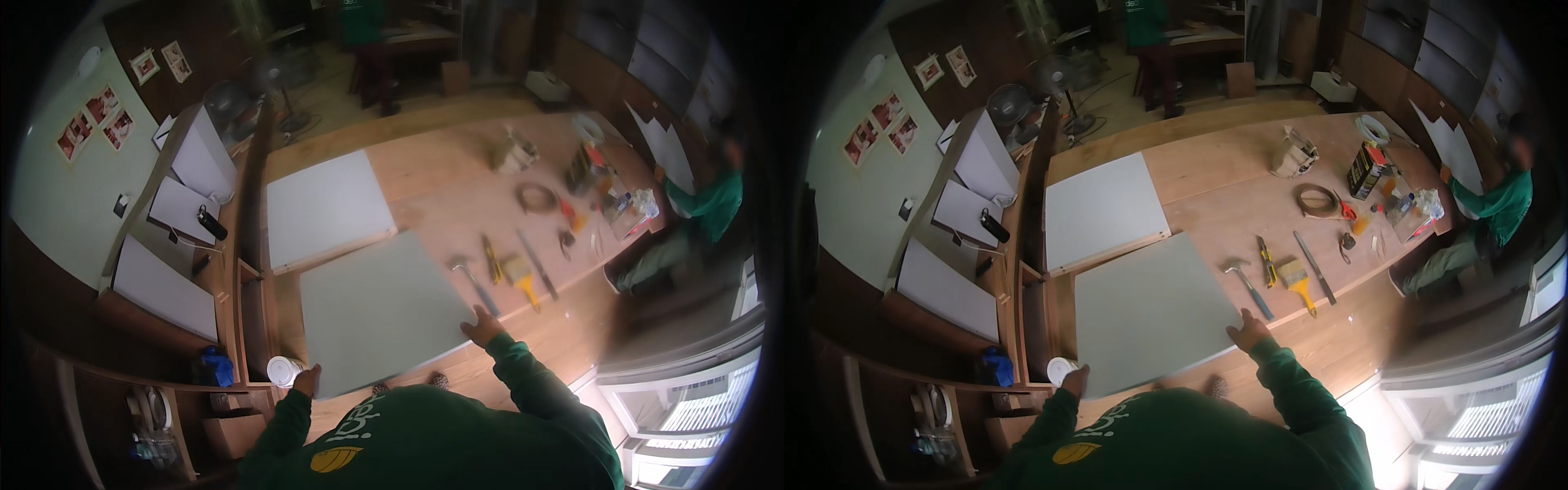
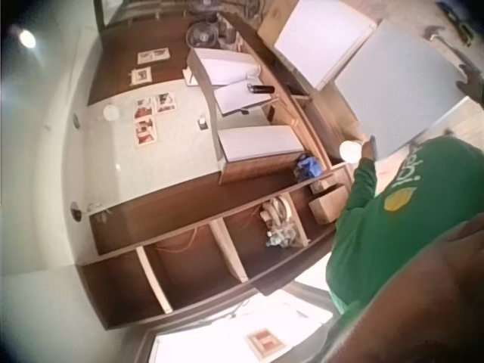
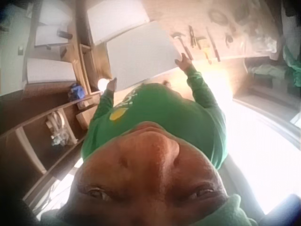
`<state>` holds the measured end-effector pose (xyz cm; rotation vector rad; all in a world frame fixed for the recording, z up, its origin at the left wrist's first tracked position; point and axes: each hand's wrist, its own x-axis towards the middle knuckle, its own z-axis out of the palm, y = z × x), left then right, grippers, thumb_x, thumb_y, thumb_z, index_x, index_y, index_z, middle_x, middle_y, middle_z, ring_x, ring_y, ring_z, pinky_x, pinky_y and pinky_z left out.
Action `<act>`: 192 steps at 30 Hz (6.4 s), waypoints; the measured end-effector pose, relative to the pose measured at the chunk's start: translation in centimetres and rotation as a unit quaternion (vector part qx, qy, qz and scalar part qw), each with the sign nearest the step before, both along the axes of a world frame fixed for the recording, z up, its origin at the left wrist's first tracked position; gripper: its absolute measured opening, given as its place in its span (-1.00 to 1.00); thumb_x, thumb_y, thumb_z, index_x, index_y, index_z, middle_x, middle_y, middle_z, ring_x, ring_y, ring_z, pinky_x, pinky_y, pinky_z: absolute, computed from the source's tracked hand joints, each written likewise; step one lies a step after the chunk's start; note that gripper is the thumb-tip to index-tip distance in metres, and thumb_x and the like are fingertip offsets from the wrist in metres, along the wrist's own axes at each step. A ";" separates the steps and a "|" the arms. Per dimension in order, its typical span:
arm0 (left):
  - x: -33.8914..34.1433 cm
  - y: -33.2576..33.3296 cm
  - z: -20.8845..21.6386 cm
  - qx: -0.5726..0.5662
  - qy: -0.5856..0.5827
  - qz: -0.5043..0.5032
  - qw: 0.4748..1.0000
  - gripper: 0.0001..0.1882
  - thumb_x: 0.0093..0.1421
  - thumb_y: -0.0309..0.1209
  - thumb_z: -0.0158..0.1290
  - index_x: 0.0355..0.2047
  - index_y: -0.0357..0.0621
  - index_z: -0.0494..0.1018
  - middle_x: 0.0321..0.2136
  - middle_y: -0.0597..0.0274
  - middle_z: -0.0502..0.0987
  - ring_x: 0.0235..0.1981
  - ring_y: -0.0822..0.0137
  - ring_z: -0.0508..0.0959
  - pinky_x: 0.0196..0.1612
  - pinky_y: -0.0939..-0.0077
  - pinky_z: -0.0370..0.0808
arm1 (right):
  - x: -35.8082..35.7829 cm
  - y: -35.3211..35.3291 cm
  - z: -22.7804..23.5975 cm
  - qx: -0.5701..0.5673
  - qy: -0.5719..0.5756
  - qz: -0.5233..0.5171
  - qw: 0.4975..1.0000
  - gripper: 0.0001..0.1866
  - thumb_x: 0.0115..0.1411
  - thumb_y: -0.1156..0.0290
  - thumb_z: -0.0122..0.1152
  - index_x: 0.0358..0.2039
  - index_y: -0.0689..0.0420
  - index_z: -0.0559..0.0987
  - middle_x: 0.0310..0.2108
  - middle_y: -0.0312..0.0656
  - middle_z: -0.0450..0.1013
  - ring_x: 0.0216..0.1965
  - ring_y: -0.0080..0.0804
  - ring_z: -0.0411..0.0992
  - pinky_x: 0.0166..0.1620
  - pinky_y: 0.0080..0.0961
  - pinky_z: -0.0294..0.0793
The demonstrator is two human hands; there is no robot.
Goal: The person uses a hand file to smooth the edges of white rectangular boards at a workbench.
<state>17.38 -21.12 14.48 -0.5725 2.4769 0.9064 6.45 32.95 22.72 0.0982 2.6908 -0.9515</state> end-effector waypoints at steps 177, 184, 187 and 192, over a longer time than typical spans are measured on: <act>-22.7 22.5 -12.8 -0.159 0.324 -0.460 0.811 -0.28 0.35 -0.10 -0.05 0.43 -0.08 0.06 0.46 0.10 0.04 0.48 0.04 0.01 0.48 -0.05 -0.15 | 16.5 -4.3 -21.0 -0.405 0.025 -0.384 0.829 -0.45 0.24 0.56 0.18 0.26 0.04 0.40 -0.05 -0.16 0.41 -0.16 -0.45 0.48 -0.07 -0.52 0.52; -22.5 23.1 -12.5 -0.158 0.318 -0.466 0.810 -0.27 0.34 -0.13 -0.07 0.43 -0.16 0.05 0.45 0.03 0.04 0.47 -0.01 0.01 0.48 -0.06 -0.16 | 16.6 -2.1 -20.6 -0.407 0.018 -0.312 0.858 -0.44 0.24 0.55 0.19 0.27 0.02 0.41 -0.06 -0.13 0.41 -0.16 -0.41 0.48 -0.08 -0.50 0.52; -22.8 23.6 -12.0 -0.158 0.326 -0.469 0.806 -0.24 0.28 -0.11 -0.02 0.40 -0.19 0.09 0.42 -0.08 0.08 0.44 -0.09 0.05 0.45 -0.15 -0.09 | 16.3 -1.3 -20.3 -0.371 0.019 -0.285 0.883 -0.42 0.24 0.54 0.21 0.29 0.02 0.39 -0.05 -0.09 0.43 -0.14 -0.36 0.49 -0.07 -0.44 0.52; -23.0 23.9 -11.9 -0.163 0.317 -0.463 0.812 -0.24 0.28 -0.11 -0.02 0.40 -0.18 0.09 0.42 -0.09 0.08 0.44 -0.10 0.06 0.45 -0.15 -0.09 | 16.2 -1.6 -21.6 -0.413 -0.027 -0.301 0.859 -0.42 0.27 0.53 0.17 0.31 0.00 0.35 -0.10 -0.09 0.50 -0.16 -0.36 0.51 -0.03 -0.45 0.50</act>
